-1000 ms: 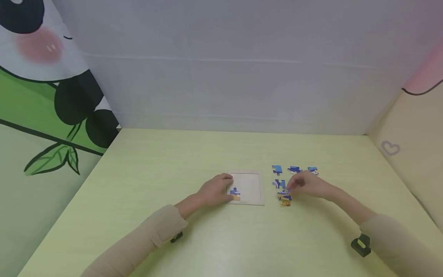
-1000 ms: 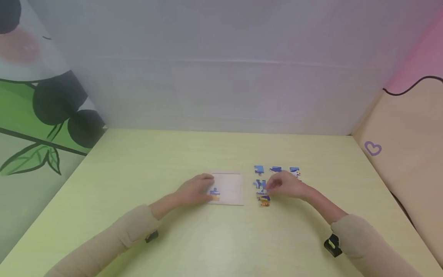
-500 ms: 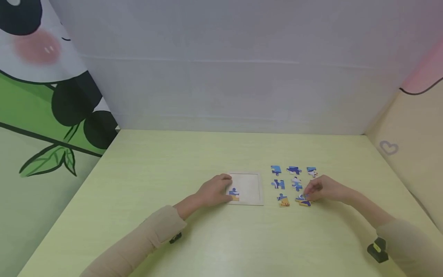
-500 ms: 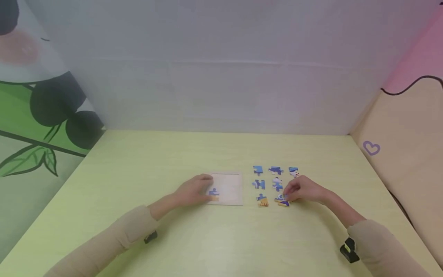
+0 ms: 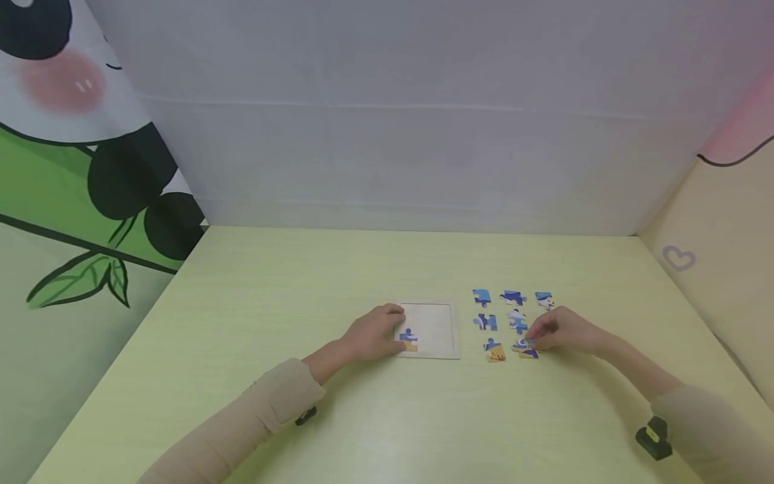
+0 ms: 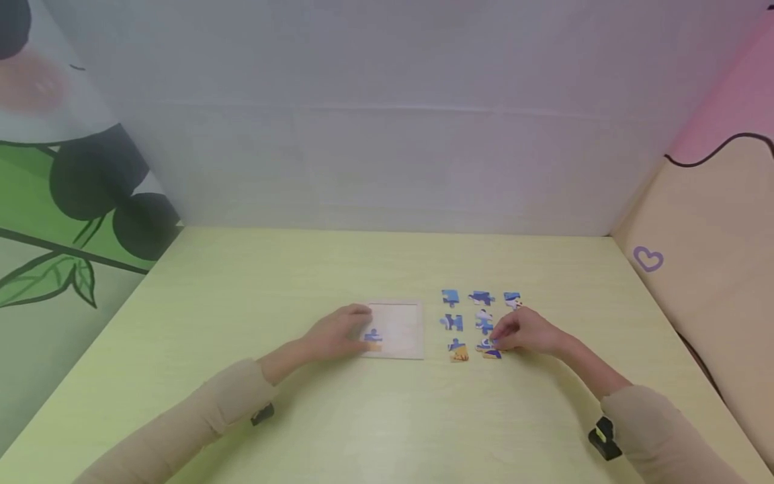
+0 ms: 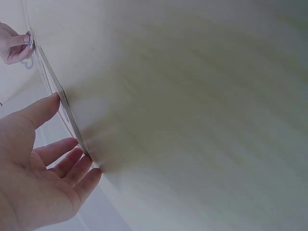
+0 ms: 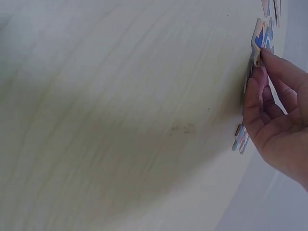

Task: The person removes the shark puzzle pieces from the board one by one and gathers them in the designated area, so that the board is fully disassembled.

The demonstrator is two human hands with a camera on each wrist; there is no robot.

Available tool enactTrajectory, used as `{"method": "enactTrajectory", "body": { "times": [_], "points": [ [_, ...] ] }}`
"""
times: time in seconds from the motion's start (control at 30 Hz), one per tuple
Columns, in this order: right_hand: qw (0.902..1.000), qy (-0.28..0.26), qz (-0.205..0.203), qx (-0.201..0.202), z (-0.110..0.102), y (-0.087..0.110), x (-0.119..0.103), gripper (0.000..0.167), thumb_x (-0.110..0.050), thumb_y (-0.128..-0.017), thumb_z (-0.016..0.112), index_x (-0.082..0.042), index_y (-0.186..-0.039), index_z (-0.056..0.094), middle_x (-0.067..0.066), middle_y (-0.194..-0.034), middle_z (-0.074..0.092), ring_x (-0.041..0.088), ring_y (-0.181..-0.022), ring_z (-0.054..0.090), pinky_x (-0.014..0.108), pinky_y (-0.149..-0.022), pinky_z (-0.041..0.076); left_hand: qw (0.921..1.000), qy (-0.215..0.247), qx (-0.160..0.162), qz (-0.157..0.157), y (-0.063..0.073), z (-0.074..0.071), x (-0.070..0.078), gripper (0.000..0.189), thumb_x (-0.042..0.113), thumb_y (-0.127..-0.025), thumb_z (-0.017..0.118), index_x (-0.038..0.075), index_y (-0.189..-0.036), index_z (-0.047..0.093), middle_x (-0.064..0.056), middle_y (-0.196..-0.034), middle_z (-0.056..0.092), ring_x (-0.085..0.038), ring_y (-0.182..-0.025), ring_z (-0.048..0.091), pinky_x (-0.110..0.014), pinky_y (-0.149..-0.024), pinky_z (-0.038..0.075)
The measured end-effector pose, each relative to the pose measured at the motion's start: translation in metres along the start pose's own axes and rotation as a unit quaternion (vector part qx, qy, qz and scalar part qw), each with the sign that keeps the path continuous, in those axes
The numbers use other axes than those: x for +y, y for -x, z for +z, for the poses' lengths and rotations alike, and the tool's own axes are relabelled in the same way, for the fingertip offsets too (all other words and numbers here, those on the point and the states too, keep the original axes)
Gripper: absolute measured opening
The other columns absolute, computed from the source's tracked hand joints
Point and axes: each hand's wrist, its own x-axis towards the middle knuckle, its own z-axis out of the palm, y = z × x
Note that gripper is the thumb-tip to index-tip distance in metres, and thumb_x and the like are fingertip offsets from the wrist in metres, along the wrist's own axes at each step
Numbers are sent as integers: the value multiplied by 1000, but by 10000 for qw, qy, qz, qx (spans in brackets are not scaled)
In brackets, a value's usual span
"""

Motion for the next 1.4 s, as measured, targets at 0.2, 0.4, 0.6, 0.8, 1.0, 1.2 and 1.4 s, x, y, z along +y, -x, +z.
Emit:
{"method": "enactTrajectory", "body": {
  "times": [0.2,0.4,0.6,0.8,1.0,1.2,1.4],
  "points": [
    [9998,210,-24,-19,1,-1,-4,14,-9,-79,67,2,-89,67,4,-79,65,9,-66,51,20,-59,46,10000,33,-12,-17,1,0,0,52,26,-81,67,-3,-122,53,-13,-132,46,-27,-123,41,-39,-100,37],
    [9997,233,-3,-27,2,-1,-6,15,-9,-80,66,2,-90,66,3,-79,64,11,-67,51,21,-59,45,10000,-19,-50,-69,1,0,2,52,25,-81,67,-3,-123,53,-13,-132,46,-27,-124,40,-39,-101,36],
    [9996,236,127,-18,2,-2,-5,15,-9,-79,67,1,-90,66,4,-79,64,13,-67,52,22,-59,46,9999,107,-36,-26,1,-1,3,50,21,-81,67,-5,-121,53,-16,-131,47,-30,-122,41,-40,-100,36],
    [9994,300,189,-11,1,-6,-7,15,-12,-80,67,-2,-91,65,3,-81,64,16,-71,54,24,-61,47,9999,46,52,134,-1,3,-4,52,26,-82,66,-5,-121,53,-16,-131,46,-30,-122,42,-40,-99,37],
    [9992,354,-50,154,2,-14,-16,19,-10,-79,67,0,-96,65,5,-88,64,18,-78,55,24,-66,48,9999,136,-68,-69,1,-2,-1,52,23,-82,66,-6,-123,52,-16,-134,44,-30,-124,39,-40,-102,34],
    [9977,433,-474,232,14,-28,-29,18,-8,-80,67,0,-96,65,3,-88,64,15,-79,56,22,-68,49,9998,100,-119,-101,2,-2,-5,55,26,-82,66,-4,-125,51,-14,-135,43,-28,-126,38,-39,-103,33],
    [9955,259,-878,226,37,-48,-50,17,-10,-80,67,0,-95,66,3,-85,64,13,-76,57,23,-67,49,9996,239,-84,-92,5,-5,-7,58,26,-79,69,-4,-125,50,-15,-135,42,-29,-125,38,-40,-103,33]
  ]
}}
